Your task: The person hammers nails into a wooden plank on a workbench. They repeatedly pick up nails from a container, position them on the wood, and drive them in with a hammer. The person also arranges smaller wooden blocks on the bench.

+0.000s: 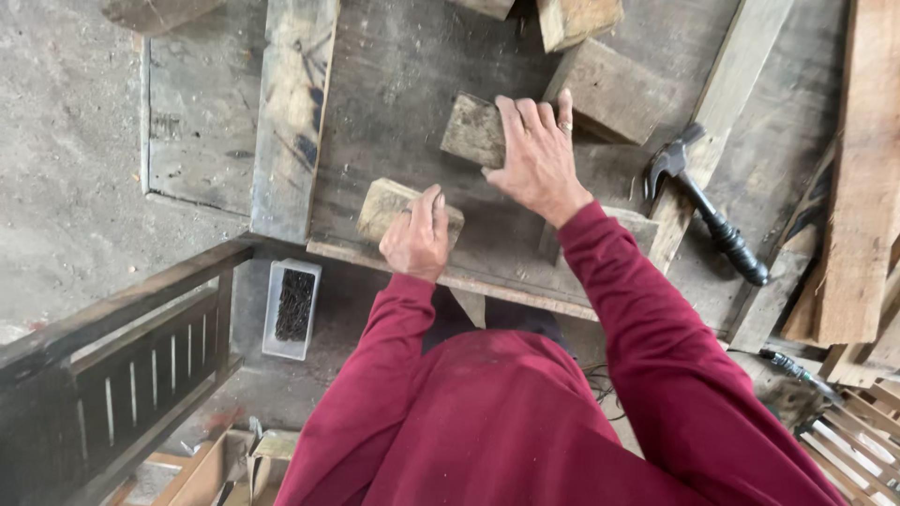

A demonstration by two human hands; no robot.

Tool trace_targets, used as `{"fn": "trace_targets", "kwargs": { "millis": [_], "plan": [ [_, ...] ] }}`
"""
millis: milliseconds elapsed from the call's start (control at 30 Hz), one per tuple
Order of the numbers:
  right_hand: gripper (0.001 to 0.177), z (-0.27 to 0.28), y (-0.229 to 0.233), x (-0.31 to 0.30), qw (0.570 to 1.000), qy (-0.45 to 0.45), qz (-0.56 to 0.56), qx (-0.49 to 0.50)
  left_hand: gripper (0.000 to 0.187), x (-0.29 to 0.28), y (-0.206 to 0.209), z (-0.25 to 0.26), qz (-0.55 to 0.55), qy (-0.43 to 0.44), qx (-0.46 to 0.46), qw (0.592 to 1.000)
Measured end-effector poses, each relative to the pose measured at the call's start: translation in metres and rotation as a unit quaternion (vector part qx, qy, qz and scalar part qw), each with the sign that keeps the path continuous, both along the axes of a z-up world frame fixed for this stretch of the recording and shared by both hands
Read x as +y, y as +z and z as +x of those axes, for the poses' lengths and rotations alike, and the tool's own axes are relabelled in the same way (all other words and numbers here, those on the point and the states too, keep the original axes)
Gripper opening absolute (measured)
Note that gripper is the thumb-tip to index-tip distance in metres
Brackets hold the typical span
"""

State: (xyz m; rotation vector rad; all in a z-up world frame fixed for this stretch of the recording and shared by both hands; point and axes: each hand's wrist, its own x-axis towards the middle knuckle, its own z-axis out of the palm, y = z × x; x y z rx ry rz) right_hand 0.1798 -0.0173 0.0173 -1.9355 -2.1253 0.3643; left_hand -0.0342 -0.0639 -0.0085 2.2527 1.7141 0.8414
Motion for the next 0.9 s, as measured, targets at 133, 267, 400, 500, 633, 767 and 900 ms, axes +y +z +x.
{"fn": "trace_targets", "kwargs": {
  "millis": [133, 267, 400, 500, 633, 767, 900],
  "plan": [
    [0.094, -0.017, 0.01, -0.059, 0.996, -0.043, -0.075, 0.033, 0.017, 0.004, -0.002, -0.007, 0.01, 0.007, 0.006, 1.0],
    [0.096, -0.038, 0.007, -0.099, 0.99, -0.101, -0.088, 0.037, 0.012, 0.021, -0.006, -0.019, 0.006, 0.002, 0.017, 1.0],
    [0.098, -0.041, 0.015, -0.11, 0.986, -0.121, -0.1, 0.049, 0.02, 0.025, -0.002, -0.026, 0.028, -0.025, -0.007, 0.999],
    [0.096, -0.04, 0.032, -0.13, 0.985, -0.138, -0.068, 0.073, 0.041, 0.029, 0.0, -0.03, -0.096, -0.026, 0.086, 0.991],
    [0.092, -0.048, 0.052, -0.158, 0.983, -0.148, -0.028, 0.104, 0.04, 0.029, 0.003, -0.042, -0.057, -0.031, 0.051, 0.997],
    [0.094, -0.054, 0.065, -0.167, 0.986, -0.143, -0.03, 0.082, 0.042, 0.028, 0.004, -0.042, -0.035, -0.025, 0.037, 0.998],
    [0.095, -0.053, 0.083, -0.178, 0.986, -0.15, -0.003, 0.076, 0.045, 0.041, -0.009, -0.036, -0.171, 0.008, 0.086, 0.981]
  ]
}}
